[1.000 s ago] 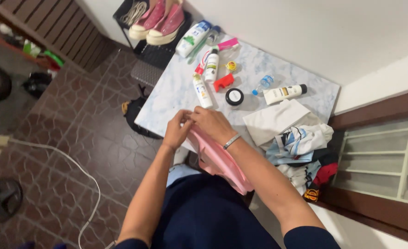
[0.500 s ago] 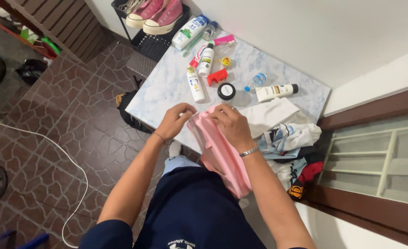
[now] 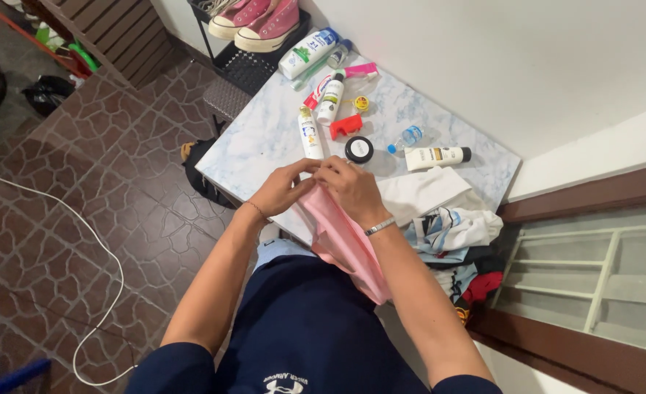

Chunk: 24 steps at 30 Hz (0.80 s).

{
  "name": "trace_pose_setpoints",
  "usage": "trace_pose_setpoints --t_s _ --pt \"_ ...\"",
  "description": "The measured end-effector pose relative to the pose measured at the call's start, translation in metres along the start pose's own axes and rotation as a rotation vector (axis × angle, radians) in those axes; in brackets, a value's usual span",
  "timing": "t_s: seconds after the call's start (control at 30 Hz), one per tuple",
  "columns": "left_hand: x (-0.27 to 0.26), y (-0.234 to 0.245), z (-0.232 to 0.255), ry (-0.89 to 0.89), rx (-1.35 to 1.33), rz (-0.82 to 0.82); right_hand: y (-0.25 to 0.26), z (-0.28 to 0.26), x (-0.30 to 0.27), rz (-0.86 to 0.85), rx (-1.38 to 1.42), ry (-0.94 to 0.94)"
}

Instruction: The person threads shoelaces into a pair of pink sneakers and sets them on a rack, then opens a pink pouch and places toiletry items including bottles, a small jar, a water bottle, and a deodorant stick into the pouch on the table.

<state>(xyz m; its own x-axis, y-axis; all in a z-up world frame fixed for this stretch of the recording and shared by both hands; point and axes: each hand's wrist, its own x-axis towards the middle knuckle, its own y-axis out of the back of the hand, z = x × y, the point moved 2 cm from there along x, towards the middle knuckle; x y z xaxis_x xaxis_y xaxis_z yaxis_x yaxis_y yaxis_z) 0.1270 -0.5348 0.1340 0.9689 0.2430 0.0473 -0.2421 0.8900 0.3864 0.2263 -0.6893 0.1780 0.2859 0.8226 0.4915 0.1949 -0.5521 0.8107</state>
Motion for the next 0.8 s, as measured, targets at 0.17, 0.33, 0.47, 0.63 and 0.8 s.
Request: trace_pose_setpoints --t_s 0.17,0.33,0.47,0.63,0.8 --pt "0.010 0.005 -0.017 -0.140 0.044 -0.018 -0.008 0.002 0.005 -0.044 -0.006 0.049" --pt "0.018 0.005 -0.043 -0.011 0.086 -0.041 -0.008 0.005 -0.001 -0.126 -0.040 0.033" --pt "0.016 0.017 -0.057 0.069 0.064 0.009 0.007 0.010 -0.020 -0.133 0.015 -0.027" --pt "0.008 0.032 -0.072 0.093 0.068 0.052 0.038 0.021 -0.071 -0.159 0.086 -0.327" --pt "0.012 0.048 -0.074 0.120 0.076 -0.008 0.066 0.028 -0.138 0.034 0.117 -0.434"
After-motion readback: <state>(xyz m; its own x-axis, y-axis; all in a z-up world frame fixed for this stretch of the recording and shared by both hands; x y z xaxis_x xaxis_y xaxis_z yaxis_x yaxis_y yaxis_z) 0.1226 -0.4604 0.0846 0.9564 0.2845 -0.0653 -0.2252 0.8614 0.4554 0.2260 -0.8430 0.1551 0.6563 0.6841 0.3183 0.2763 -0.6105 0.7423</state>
